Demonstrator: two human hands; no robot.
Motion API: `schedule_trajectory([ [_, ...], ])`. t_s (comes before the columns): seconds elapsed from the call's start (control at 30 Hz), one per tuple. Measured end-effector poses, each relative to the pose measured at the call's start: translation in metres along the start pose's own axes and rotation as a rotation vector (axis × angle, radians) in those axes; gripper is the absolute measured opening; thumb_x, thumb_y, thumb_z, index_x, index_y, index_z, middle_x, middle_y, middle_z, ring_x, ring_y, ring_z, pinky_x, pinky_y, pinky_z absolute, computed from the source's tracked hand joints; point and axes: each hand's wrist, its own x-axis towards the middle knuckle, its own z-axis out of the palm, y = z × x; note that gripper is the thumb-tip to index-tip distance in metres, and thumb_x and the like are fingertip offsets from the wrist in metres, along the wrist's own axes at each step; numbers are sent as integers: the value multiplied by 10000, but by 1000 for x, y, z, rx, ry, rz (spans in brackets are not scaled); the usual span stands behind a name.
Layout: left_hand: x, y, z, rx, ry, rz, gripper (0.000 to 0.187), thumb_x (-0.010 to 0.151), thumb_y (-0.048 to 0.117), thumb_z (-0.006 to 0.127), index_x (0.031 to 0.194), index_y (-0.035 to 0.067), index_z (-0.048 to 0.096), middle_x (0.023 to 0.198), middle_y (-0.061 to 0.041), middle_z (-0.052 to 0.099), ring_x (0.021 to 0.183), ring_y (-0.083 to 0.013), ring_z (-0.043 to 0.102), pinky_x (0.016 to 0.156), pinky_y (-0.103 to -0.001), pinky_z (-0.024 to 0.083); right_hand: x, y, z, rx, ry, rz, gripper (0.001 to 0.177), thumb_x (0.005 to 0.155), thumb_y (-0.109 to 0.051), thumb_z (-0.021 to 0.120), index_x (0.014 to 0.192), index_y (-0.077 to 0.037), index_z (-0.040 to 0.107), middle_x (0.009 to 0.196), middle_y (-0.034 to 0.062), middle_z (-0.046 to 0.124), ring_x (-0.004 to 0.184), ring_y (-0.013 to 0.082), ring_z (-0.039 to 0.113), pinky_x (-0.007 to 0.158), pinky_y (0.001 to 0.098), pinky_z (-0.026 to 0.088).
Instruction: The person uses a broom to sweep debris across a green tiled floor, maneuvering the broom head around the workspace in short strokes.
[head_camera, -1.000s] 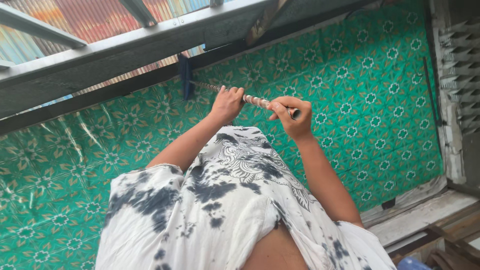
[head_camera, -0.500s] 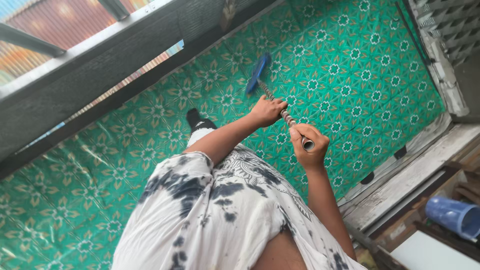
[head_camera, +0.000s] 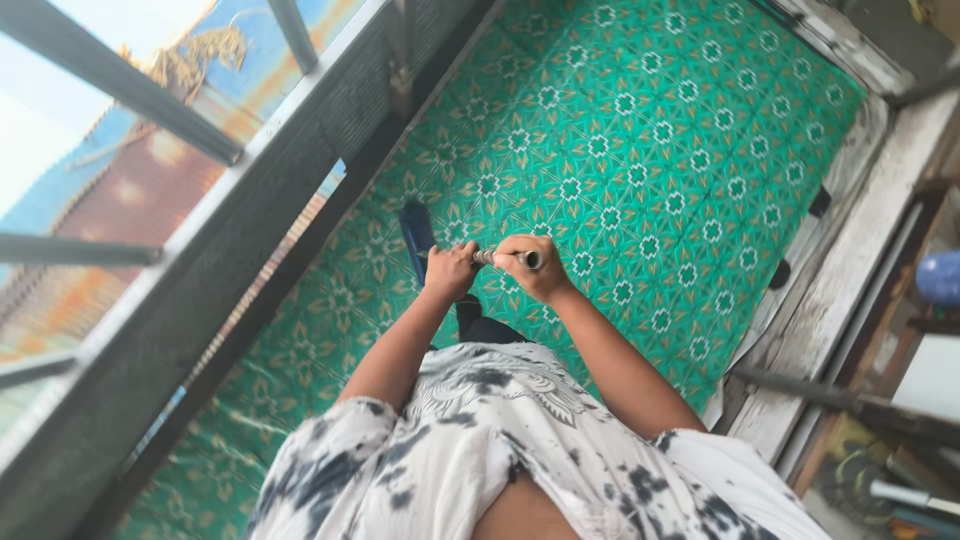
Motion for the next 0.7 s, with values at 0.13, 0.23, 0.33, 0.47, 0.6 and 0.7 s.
schedule_trajectory([
  [0.13, -37, -36, -22, -2, 27, 19, 281, 944, 417, 608, 1110, 190, 608, 1057, -81, 717, 979, -312, 705, 918, -566, 428, -8, -24, 50, -5, -60, -53, 134, 897, -137, 706, 834, -20, 687, 842, 82, 726, 757, 190, 714, 685, 322, 550],
  [0.23, -72, -52, -26, 7, -12, 26, 299, 985, 447, 580, 1127, 186, 609, 1064, -86, 710, 963, -323, 708, 942, -560, 431, -32, -33, 76, 9, -25, -19, 142, 918, -147, 709, 865, -15, 710, 887, 91, 744, 792, 190, 712, 715, 320, 549],
  [0.33, -105, -72, -22, 38, -74, 93, 326, 986, 458, 563, 1153, 180, 598, 1051, -98, 699, 969, -323, 708, 930, -545, 442, -70, -35, 87, 233, 53, 326, 174, 913, -166, 684, 905, -21, 778, 904, 80, 782, 691, 152, 701, 604, 308, 578],
  [0.47, -137, -73, -2, 156, -261, 231, 335, 1027, 465, 521, 1186, 176, 579, 1104, -122, 679, 955, -324, 714, 960, -540, 444, -146, -41, 91, 276, 226, 441, 191, 943, -161, 675, 980, -8, 784, 939, 85, 779, 686, 138, 713, 642, 290, 572],
  [0.6, -157, -40, 19, 181, -371, 407, 357, 1030, 460, 521, 1204, 152, 563, 1127, -109, 689, 1016, -330, 694, 936, -553, 456, -221, -72, 98, 280, 457, 464, 224, 954, -182, 656, 983, 1, 782, 941, 89, 797, 672, 135, 720, 607, 286, 596],
  [0.7, -161, 4, 25, 122, -354, 595, 375, 1026, 416, 529, 1241, 109, 538, 1132, -118, 681, 994, -331, 700, 887, -559, 471, -263, -113, 101, 164, 602, 449, 219, 960, -183, 673, 985, 4, 783, 930, 91, 802, 655, 136, 716, 594, 273, 571],
])
